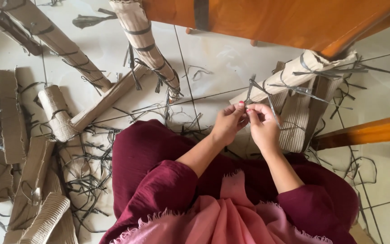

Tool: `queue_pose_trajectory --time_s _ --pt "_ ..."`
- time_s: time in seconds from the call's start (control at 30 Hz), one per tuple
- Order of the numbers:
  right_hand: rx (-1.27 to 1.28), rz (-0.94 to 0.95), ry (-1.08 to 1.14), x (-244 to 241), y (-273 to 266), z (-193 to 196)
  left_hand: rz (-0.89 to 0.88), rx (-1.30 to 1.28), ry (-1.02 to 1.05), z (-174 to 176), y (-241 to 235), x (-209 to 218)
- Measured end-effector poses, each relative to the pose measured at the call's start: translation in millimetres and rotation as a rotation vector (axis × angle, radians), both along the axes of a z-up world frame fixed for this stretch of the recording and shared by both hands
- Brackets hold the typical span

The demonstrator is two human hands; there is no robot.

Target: Wrapping wooden furniture legs with protective cardboard and securing them with hand-tied strips.

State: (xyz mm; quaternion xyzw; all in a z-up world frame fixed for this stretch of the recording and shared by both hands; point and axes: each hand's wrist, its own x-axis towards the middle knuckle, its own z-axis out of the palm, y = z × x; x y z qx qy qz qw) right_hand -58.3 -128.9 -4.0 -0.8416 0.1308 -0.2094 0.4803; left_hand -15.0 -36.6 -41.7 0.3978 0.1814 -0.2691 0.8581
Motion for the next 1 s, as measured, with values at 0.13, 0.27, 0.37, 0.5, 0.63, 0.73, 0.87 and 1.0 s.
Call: queue_pose_trajectory --time_s 0.13,0.27,0.37,0.5,0.63,0.73,0.87,1.0 --pt "0.121 0.024 -0.025 -4.2 12.6 9.4 0.132 -0.16 0.121 -5.5 -3.0 -4.3" --pt "-0.029 0.02 -0.154 2.2 5.4 5.5 0.233 -0.275 0.079 26.0 8.4 3.9" --pt "-0.199 -0.017 -0.24 18.6 -40.2 -21.7 0.266 -0.296 0.043 16.9 11.1 19.8" --pt "-0.163 -0.06 -0.207 30.3 -53.6 -22.5 0.247 -0.36 0.075 11.7 17.0 32.0" --pt "-0.057 -0.064 -0.187 32.0 -52.8 -13.3 0.041 -0.425 0.141 -5.0 31.6 44.5" --pt "-0.034 -0.028 -0.155 27.9 -50.5 -0.6 -0.062 -0.419 0.191 1.1 36.6 46.9" --pt "-0.107 -0.009 -0.029 14.3 -53.2 9.0 -0.271 -0.202 0.117 38.4 36.4 37.7" --pt "-0.217 0.01 0.061 2.3 -53.3 20.1 -0.298 -0.058 0.035 50.9 31.5 44.5"
